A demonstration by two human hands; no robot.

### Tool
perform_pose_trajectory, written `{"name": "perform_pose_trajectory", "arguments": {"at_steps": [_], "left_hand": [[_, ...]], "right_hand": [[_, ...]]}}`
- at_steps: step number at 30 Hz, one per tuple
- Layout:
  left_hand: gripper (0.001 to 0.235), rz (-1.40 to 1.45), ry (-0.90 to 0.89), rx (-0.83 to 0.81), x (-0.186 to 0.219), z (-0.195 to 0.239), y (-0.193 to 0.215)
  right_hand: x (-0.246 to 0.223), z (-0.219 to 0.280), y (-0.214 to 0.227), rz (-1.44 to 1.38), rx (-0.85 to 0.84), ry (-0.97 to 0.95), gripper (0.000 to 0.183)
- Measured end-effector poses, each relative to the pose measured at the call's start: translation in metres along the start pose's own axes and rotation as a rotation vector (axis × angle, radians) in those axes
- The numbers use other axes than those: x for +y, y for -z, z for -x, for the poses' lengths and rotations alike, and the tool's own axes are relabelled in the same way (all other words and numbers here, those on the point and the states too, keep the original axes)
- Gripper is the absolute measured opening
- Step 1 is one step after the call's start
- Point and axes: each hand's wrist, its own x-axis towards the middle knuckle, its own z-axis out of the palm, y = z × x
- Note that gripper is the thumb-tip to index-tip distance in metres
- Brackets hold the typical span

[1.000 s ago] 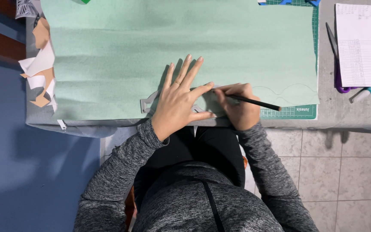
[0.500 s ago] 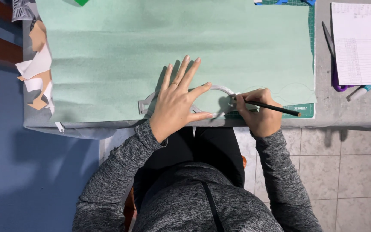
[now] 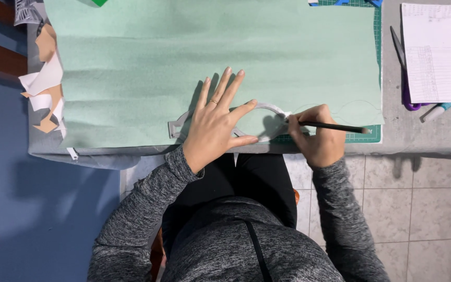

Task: Tracing patterns onto a leather sheet using templates and a pencil.

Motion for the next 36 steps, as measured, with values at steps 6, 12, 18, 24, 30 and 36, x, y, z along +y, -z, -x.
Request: {"name": "perform_pose_trajectory", "arguments": {"at_steps": [6, 12, 18, 24, 30, 36], "left_hand": [[0.082, -0.030, 0.001, -0.006, 0.000, 0.002, 0.001], [0.079, -0.006, 0.006, -0.003, 0.003, 0.001, 0.005], [0.080, -0.012, 0.009, -0.009, 0.002, 0.002, 0.005], [0.078, -0.022, 0.004, -0.011, 0.002, 0.001, 0.003], [0.074, -0.019, -0.012, 0.007, 0.000, 0.002, 0.000], [0.073, -0.038, -0.007, -0.017, 0.005, 0.000, 0.007]], "right_hand": [[-0.029, 0.008, -0.041, -0.458, -0.052, -0.024, 0.032], [-0.039, -0.001, -0.052, -0.573, -0.098, -0.088, 0.030], [-0.038, -0.003, -0.053, -0.564, -0.108, -0.081, 0.030], [-0.017, -0.006, -0.034, -0.468, -0.223, -0.111, 0.028], [0.013, -0.023, 0.001, -0.294, -0.407, -0.125, 0.019], [0.027, -0.040, 0.013, -0.255, -0.472, -0.094, 0.019]]}}
